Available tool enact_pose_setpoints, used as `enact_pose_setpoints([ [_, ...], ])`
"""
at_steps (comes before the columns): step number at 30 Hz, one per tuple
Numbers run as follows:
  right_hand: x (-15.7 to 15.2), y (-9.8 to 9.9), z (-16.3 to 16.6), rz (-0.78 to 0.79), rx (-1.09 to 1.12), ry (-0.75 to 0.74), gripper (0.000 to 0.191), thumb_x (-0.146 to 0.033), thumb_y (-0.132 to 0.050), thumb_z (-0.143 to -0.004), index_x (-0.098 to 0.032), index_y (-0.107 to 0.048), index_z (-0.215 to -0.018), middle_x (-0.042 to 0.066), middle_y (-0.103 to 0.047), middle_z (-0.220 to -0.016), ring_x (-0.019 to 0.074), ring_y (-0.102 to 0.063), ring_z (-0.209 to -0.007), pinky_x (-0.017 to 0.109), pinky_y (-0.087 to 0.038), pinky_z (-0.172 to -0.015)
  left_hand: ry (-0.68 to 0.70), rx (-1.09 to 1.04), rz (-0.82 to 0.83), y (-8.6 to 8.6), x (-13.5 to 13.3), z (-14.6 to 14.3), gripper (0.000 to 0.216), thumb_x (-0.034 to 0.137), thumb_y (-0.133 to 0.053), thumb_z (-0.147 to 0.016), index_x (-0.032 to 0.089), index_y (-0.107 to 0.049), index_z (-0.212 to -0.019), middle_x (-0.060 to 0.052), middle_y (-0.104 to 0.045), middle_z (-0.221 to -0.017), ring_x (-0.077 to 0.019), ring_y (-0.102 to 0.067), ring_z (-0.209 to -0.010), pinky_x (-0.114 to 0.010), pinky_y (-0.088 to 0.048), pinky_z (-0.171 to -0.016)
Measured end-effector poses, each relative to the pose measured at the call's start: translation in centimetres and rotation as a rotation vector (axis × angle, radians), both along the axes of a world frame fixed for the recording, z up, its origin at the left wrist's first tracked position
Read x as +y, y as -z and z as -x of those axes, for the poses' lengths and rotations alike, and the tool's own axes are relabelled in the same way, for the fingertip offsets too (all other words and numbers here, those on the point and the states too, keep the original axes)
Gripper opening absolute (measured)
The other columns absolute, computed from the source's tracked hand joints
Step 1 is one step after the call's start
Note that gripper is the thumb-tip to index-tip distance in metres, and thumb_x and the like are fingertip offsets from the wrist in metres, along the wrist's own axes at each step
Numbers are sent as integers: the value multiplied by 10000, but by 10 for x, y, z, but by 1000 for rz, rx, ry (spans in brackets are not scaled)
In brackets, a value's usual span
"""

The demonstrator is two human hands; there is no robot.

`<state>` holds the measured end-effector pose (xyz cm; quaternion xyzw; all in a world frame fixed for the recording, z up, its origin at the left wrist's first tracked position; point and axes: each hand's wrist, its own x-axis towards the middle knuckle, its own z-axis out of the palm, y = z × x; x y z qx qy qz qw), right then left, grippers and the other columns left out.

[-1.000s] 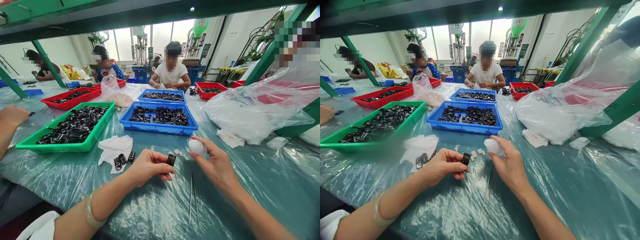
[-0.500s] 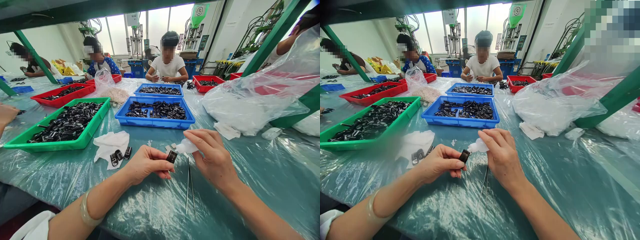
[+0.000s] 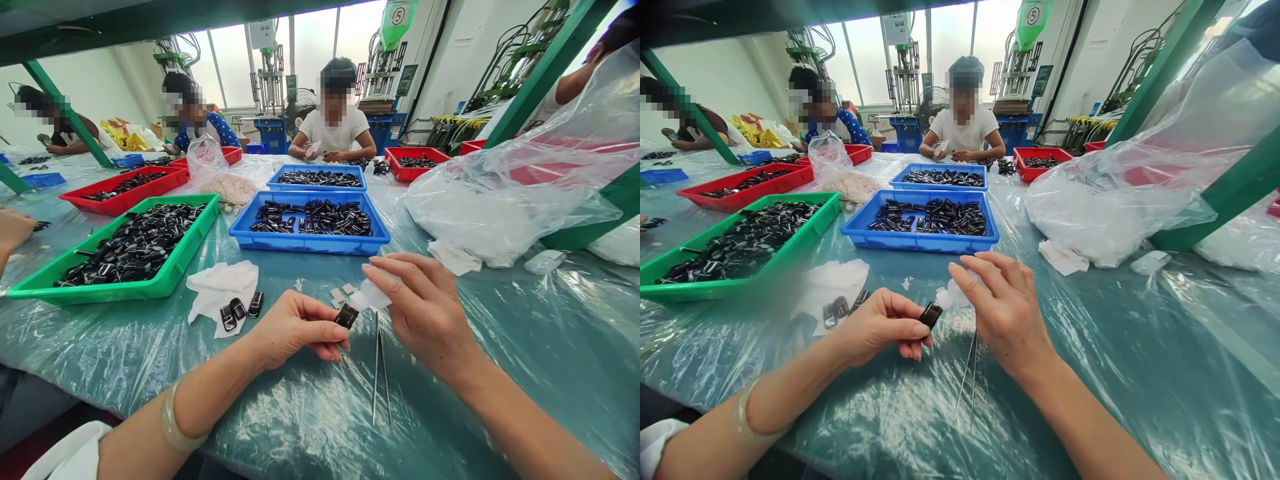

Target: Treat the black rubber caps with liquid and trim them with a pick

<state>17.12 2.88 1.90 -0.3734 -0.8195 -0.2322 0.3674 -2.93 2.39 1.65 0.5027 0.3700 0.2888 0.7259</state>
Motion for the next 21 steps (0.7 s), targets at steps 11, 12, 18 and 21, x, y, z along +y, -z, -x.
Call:
enact_pose_setpoints([
  [11, -2, -5, 0, -50, -29, -26, 370, 25, -445, -797, -217, -569, -1047, 82, -672, -1018, 256, -563, -994, 425, -452, -796, 44, 13, 24, -1, -1, -1, 143, 244, -702, -658, 102, -703, -677, -42, -648, -580, -88, -586, -488, -160, -449, -469],
  [12, -2, -5, 0, -51, -27, -34, 369, 29, -443, -795, -211, -570, -1045, 86, -671, -1019, 258, -561, -997, 426, -457, -796, 44, 14, 26, -1, -1, -1, 142, 243, -700, -659, 103, -703, -676, -40, -647, -579, -87, -586, -488, -160, -449, -471],
  [18, 0, -4, -1, -39, 1, -71, 404, 30, -427, -797, -238, -564, -1068, 70, -664, -1031, 238, -554, -1021, 411, -473, -816, 36, 24, 32, -2, -2, -1, 152, 256, -703, -653, 105, -701, -668, -38, -643, -562, -90, -582, -484, -173, -457, -482],
  [21, 0, -5, -1, -38, 8, -82, 397, 33, -433, -797, -230, -564, -1065, 79, -663, -1030, 240, -551, -1019, 414, -481, -807, 32, 15, 36, -2, -2, -2, 147, 252, -706, -651, 106, -701, -667, -34, -644, -564, -86, -581, -482, -165, -454, -475],
])
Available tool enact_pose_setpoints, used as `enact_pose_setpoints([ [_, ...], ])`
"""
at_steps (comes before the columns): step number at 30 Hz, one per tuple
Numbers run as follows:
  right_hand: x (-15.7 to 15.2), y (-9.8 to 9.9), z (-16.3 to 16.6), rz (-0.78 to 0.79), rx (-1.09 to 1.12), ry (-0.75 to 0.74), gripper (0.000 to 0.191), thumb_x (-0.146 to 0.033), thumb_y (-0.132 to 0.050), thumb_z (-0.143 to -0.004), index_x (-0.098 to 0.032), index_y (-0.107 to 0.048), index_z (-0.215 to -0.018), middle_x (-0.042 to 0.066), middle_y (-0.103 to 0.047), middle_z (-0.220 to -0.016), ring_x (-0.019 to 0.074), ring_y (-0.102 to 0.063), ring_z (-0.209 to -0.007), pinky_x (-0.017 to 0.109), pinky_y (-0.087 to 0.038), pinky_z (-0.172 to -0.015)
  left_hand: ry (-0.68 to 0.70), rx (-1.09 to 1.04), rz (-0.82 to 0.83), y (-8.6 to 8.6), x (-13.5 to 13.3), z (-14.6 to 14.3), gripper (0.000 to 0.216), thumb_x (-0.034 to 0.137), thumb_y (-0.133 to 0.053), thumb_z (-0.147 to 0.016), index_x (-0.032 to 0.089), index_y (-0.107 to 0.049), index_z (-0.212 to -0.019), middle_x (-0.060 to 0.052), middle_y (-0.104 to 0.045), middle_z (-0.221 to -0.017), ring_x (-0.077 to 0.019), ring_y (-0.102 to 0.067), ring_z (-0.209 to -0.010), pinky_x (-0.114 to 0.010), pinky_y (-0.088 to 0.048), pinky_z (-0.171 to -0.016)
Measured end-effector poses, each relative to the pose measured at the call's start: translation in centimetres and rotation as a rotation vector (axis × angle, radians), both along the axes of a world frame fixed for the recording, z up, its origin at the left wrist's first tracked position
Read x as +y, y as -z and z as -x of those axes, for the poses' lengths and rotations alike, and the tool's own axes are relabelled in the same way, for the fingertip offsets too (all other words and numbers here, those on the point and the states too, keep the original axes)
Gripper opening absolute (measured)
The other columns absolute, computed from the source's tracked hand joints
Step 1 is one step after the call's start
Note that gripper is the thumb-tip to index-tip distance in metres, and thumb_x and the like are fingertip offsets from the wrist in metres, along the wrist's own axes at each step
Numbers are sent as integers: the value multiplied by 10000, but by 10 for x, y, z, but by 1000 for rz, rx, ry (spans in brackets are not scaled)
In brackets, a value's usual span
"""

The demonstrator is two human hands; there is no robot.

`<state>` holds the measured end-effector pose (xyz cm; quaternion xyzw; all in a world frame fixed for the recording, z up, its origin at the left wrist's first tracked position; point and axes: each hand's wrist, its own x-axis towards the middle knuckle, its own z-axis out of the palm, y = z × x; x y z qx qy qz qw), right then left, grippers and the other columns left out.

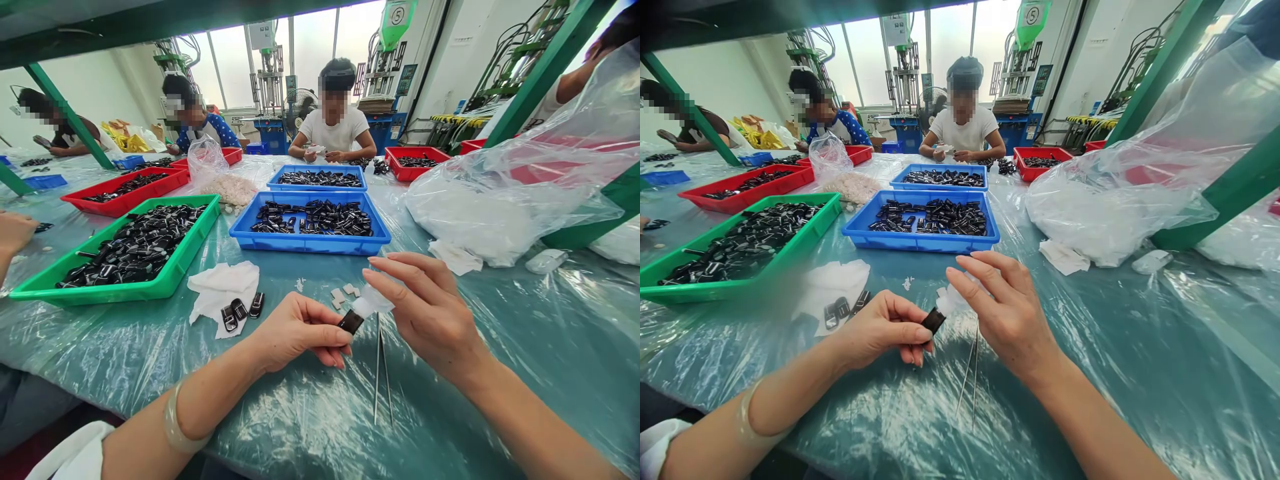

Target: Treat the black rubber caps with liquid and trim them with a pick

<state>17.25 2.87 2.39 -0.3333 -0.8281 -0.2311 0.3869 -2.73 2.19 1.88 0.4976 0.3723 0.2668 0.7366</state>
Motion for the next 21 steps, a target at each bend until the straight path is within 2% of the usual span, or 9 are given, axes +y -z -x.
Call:
enact_pose_setpoints([
  [11, 0, 0, -1, 18, 34, -43, 403, 8, -425, -822, -259, -552, -1096, 65, -651, -1038, 233, -544, -1031, 418, -486, -823, -10, -4, -1, -1, 0, 0, 162, 261, -709, -647, 101, -701, -670, -46, -647, -567, -93, -582, -480, -171, -452, -467],
  [21, 0, -1, -2, 25, 30, -76, 435, 50, -443, -791, -246, -538, -1096, 83, -642, -1031, 246, -534, -1029, 430, -488, -817, -7, -19, 4, -1, -1, 0, 128, 228, -695, -666, 100, -701, -668, -33, -642, -566, -79, -587, -481, -145, -456, -467],
])
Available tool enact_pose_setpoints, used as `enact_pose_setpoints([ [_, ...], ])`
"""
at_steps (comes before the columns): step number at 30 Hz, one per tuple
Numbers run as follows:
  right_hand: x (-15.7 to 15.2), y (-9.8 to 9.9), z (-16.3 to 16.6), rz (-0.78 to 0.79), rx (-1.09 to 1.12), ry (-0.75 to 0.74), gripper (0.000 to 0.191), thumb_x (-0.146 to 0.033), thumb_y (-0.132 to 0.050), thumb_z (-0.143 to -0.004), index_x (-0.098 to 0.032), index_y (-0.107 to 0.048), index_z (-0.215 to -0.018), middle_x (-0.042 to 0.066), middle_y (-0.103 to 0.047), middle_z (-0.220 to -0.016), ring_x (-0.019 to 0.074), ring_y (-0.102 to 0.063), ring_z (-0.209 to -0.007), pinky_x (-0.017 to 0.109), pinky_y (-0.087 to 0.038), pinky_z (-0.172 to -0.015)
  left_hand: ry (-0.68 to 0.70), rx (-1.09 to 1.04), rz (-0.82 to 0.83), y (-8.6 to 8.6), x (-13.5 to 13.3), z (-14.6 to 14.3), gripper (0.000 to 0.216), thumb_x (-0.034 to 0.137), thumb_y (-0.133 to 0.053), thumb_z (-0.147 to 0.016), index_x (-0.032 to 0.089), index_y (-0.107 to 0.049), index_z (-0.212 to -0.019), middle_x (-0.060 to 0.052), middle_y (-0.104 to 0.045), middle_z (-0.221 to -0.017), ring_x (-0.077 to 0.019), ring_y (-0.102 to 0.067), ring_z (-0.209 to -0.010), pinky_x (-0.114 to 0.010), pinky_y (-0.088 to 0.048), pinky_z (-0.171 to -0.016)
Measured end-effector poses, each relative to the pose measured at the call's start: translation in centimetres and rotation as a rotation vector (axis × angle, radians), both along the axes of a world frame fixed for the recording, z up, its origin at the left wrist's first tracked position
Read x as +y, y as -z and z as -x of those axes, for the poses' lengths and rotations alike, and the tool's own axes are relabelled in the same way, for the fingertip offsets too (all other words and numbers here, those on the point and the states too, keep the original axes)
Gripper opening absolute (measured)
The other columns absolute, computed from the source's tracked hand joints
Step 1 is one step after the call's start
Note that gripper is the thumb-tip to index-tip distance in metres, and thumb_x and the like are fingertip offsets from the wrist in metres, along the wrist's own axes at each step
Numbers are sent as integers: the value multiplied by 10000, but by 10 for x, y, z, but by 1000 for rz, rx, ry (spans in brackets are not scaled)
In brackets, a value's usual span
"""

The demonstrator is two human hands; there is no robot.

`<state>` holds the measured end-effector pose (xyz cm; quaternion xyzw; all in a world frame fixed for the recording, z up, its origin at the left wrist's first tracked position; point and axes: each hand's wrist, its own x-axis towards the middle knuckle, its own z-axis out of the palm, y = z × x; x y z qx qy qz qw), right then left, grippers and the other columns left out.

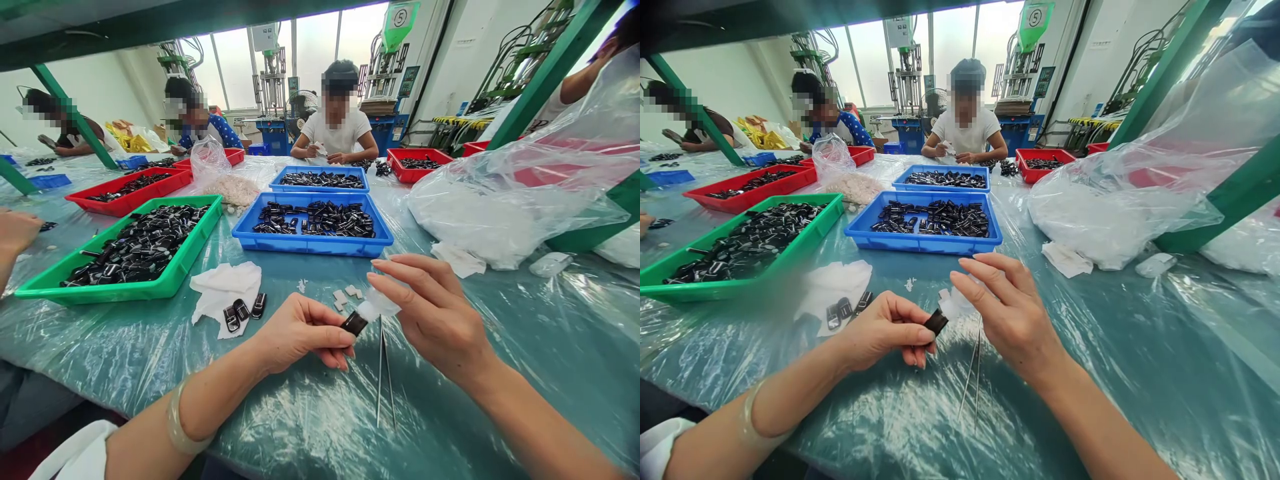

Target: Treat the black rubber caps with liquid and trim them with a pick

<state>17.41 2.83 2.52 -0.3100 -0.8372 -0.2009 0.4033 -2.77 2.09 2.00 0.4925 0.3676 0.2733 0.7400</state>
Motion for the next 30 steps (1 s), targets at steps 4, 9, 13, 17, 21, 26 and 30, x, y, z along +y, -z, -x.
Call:
enact_pose_setpoints([
  [4, 1, -1, -1, 0, -9, -8, 434, 50, -438, -792, -248, -531, -1095, 82, -641, -1022, 245, -533, -1020, 434, -491, -814, 4, -15, -3, 0, 0, 0, 102, 204, -679, -680, 104, -701, -673, -30, -647, -578, -75, -592, -488, -136, -456, -468],
  [9, 2, -2, -1, -2, -15, -24, 433, 62, -450, -779, -230, -535, -1087, 96, -638, -1019, 251, -530, -1019, 438, -489, -818, -1, -3, -4, 0, 0, 0, 120, 224, -691, -667, 104, -701, -664, -31, -644, -562, -79, -583, -479, -149, -458, -471],
  [13, 2, -2, 0, 0, -7, -27, 411, 45, -436, -797, -238, -541, -1075, 85, -640, -1015, 242, -535, -1013, 434, -494, -814, -3, -12, -2, 1, 0, 0, 115, 220, -692, -664, 105, -701, -669, -31, -648, -573, -76, -584, -481, -146, -456, -470],
  [17, 2, -2, 0, -15, -2, -35, 397, 64, -443, -783, -205, -554, -1052, 101, -644, -1004, 251, -537, -999, 441, -498, -798, 9, -13, -13, 2, 0, 0, 127, 227, -693, -663, 101, -701, -674, -36, -651, -571, -80, -586, -483, -153, -460, -473],
  [21, 2, -2, 0, -15, -10, -48, 394, 85, -463, -763, -179, -558, -1039, 116, -644, -1000, 261, -535, -984, 446, -498, -788, 1, -24, -11, 3, 1, 1, 122, 226, -693, -664, 107, -703, -687, -36, -660, -591, -80, -591, -486, -152, -459, -470],
  [26, 2, -2, 0, -23, -8, -55, 396, 86, -463, -764, -185, -555, -1037, 109, -641, -996, 257, -534, -977, 442, -502, -783, -4, -14, -12, 2, 1, 1, 127, 226, -698, -655, 103, -704, -686, -43, -663, -599, -85, -593, -487, -161, -466, -474],
  [30, 2, -3, -1, -15, -13, -48, 401, 79, -459, -771, -201, -547, -1044, 98, -635, -1003, 255, -531, -984, 442, -503, -789, -6, -16, -13, 2, 1, 1, 124, 221, -697, -656, 101, -704, -688, -45, -665, -607, -84, -593, -488, -156, -466, -471],
])
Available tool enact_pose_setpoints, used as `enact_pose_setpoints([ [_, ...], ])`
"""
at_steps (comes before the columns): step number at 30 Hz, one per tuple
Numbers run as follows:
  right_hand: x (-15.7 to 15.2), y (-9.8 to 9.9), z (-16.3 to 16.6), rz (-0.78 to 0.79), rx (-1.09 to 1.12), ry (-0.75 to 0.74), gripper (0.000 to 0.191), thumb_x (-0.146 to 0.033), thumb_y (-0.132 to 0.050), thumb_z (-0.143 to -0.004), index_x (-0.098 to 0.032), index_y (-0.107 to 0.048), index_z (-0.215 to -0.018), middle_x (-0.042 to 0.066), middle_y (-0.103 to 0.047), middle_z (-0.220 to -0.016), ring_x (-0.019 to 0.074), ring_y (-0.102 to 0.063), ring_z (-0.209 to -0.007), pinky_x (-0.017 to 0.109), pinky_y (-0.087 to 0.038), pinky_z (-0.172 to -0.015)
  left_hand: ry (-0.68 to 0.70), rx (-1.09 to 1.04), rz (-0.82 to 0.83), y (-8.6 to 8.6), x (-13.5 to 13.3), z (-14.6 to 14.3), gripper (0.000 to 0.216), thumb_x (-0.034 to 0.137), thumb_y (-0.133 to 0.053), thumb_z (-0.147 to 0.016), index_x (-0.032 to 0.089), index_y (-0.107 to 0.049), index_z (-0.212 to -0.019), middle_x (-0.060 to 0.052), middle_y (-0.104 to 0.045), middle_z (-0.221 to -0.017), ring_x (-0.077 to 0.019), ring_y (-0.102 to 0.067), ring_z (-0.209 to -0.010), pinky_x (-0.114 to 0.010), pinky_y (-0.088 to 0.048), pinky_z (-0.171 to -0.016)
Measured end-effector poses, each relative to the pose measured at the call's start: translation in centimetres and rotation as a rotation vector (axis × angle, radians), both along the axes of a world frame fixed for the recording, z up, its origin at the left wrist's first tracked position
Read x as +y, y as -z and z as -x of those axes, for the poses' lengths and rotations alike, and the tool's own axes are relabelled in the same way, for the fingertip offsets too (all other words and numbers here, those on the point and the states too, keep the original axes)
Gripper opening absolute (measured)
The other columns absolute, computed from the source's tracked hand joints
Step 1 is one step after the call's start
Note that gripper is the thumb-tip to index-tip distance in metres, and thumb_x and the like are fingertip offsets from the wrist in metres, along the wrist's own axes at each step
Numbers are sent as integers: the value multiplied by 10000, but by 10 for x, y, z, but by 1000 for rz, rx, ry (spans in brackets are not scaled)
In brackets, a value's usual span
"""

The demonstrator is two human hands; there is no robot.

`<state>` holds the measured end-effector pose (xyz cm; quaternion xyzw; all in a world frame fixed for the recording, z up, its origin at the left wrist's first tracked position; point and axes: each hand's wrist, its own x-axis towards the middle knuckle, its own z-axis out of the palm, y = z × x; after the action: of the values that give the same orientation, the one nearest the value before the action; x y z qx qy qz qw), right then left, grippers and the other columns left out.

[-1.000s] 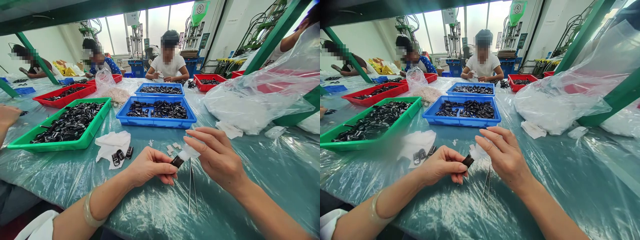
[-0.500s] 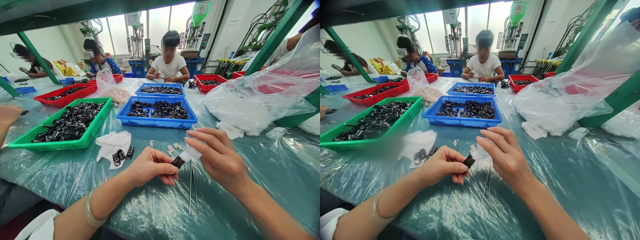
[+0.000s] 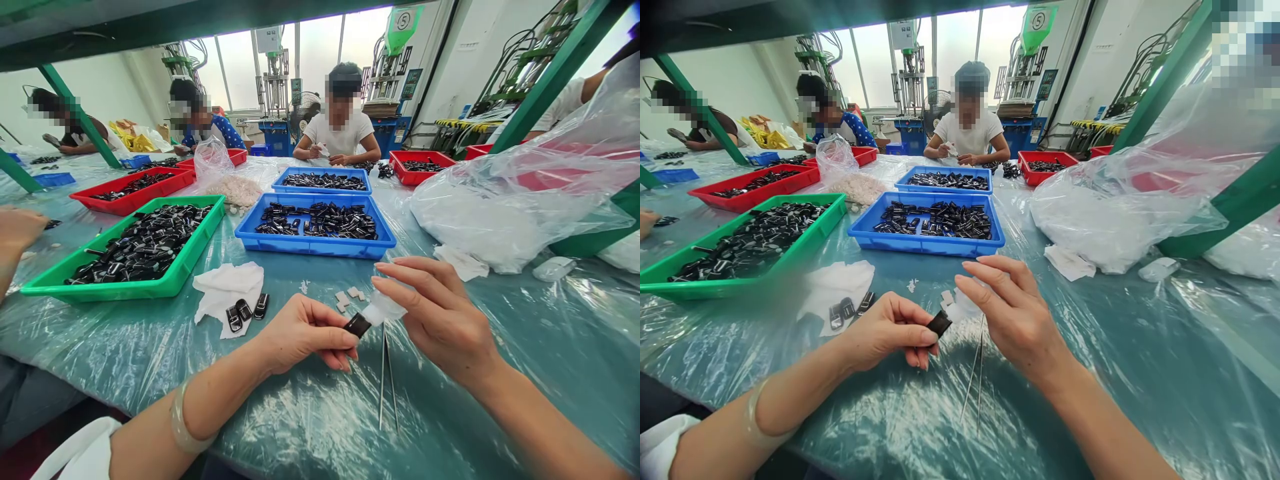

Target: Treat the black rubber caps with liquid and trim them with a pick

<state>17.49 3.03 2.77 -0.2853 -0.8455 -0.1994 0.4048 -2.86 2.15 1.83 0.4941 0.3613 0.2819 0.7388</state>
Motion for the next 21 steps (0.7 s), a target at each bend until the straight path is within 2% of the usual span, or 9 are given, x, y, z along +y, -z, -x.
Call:
enact_pose_setpoints([
  [21, 1, 1, -3, 22, -17, -17, 401, 76, -462, -779, -201, -550, -1055, 99, -635, -1017, 252, -519, -1007, 442, -502, -798, 9, -15, 10, 0, 0, 0, 94, 193, -687, -665, 100, -699, -662, -29, -652, -573, -78, -598, -478, -131, -464, -459],
])
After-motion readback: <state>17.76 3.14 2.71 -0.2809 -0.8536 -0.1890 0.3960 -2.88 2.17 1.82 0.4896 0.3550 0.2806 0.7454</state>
